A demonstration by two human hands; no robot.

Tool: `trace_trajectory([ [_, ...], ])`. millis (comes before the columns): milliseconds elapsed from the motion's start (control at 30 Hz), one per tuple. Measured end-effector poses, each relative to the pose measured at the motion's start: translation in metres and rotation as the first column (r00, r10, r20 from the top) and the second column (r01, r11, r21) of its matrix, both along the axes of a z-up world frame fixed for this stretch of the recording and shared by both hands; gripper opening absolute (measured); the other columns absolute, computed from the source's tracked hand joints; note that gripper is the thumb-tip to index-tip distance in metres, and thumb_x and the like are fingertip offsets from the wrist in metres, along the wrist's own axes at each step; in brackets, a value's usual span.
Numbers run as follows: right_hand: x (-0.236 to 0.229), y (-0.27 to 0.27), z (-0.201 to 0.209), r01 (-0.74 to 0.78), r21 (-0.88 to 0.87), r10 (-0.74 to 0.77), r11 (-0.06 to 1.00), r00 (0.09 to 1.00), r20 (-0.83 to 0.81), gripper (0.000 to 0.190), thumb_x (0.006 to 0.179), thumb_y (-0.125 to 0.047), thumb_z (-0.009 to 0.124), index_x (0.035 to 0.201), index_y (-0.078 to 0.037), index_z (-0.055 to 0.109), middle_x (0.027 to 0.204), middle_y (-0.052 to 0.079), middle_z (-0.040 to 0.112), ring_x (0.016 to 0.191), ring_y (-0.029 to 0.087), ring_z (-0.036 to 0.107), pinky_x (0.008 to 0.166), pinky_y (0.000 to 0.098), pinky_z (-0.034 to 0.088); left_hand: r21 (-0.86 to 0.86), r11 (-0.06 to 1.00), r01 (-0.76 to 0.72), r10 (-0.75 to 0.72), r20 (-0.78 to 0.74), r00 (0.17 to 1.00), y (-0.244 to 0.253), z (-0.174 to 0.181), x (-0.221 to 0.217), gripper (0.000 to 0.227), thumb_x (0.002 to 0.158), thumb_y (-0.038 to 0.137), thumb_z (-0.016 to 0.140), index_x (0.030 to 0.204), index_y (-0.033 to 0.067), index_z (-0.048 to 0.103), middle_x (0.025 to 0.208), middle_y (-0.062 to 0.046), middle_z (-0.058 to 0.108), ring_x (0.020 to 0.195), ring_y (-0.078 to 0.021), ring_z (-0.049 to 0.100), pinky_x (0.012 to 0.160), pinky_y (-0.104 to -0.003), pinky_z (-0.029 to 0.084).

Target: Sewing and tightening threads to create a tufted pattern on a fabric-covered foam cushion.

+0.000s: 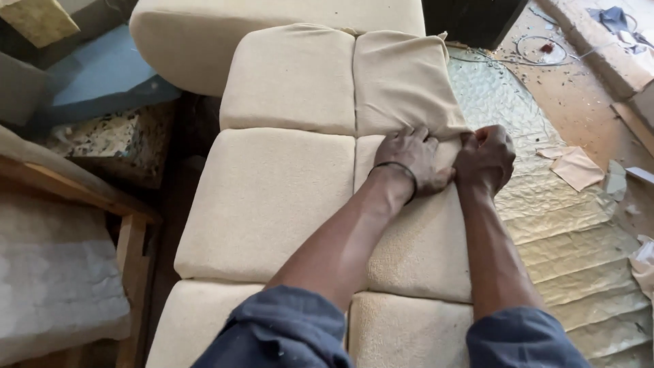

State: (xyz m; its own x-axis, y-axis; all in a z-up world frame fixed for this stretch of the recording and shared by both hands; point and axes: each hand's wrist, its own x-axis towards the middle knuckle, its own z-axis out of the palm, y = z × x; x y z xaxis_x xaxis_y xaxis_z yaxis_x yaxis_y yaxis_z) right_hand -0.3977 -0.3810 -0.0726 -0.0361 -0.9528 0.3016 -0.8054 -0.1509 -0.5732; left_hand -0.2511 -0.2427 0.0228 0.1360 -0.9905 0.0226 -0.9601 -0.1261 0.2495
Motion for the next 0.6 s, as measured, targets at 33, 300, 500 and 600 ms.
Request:
trace_trajectory([
  [33, 0.004, 0.003, 0.001, 0.053, -0.024, -0.052, 0.998, 0.998, 0.042, 0.019, 0.106, -0.042, 0.084, 0.109, -0.024, 0.076, 0.111, 0.005, 0.074, 0.115, 0.039, 0.079, 0.099, 0.0558, 0.064, 0.059, 0.998, -0.014, 0.012, 0.024, 1.0, -0.01, -0.003, 0.003, 0.079, 0.085, 0.075, 0.059, 0.144, 0.0259, 0.077, 0.158, 0.001, 0.063, 0.155, -0.0265, 0.058, 0.129, -0.047, 0.052],
  [300, 0.005, 0.017, -0.012, 0.213, 0.057, -0.22, 0.975, 0.955, 0.198, 0.029, 0.101, -0.051, 0.092, 0.109, -0.026, 0.082, 0.098, 0.0, 0.08, 0.108, 0.033, 0.081, 0.092, 0.0467, 0.064, -0.072, 0.997, 0.013, -0.013, 0.001, 1.0, -0.039, -0.036, -0.012, 0.056, 0.085, 0.057, 0.073, 0.13, 0.0254, 0.083, 0.147, 0.001, 0.071, 0.144, -0.0256, 0.07, 0.123, -0.042, 0.059],
  [500, 0.003, 0.015, -0.019, 0.191, 0.077, -0.204, 0.979, 0.954, 0.221, 0.029, 0.101, -0.051, 0.094, 0.111, -0.026, 0.083, 0.096, -0.002, 0.081, 0.11, 0.031, 0.081, 0.093, 0.0451, 0.064, 0.046, 0.994, 0.098, -0.095, -0.069, 0.993, 0.01, 0.011, 0.01, 0.08, 0.091, 0.061, 0.063, 0.161, 0.0231, 0.065, 0.167, -0.005, 0.065, 0.16, -0.0308, 0.059, 0.136, -0.048, 0.047],
  [600, 0.008, 0.015, -0.011, 0.151, 0.077, -0.165, 0.985, 0.962, 0.218, 0.031, 0.102, -0.05, 0.094, 0.113, -0.024, 0.083, 0.096, -0.001, 0.081, 0.108, 0.032, 0.081, 0.091, 0.047, 0.064, -0.043, 0.998, 0.039, -0.042, -0.081, 0.996, 0.065, 0.033, 0.044, 0.076, 0.099, 0.057, 0.065, 0.164, 0.018, 0.064, 0.162, -0.009, 0.068, 0.156, -0.0331, 0.061, 0.131, -0.05, 0.049],
])
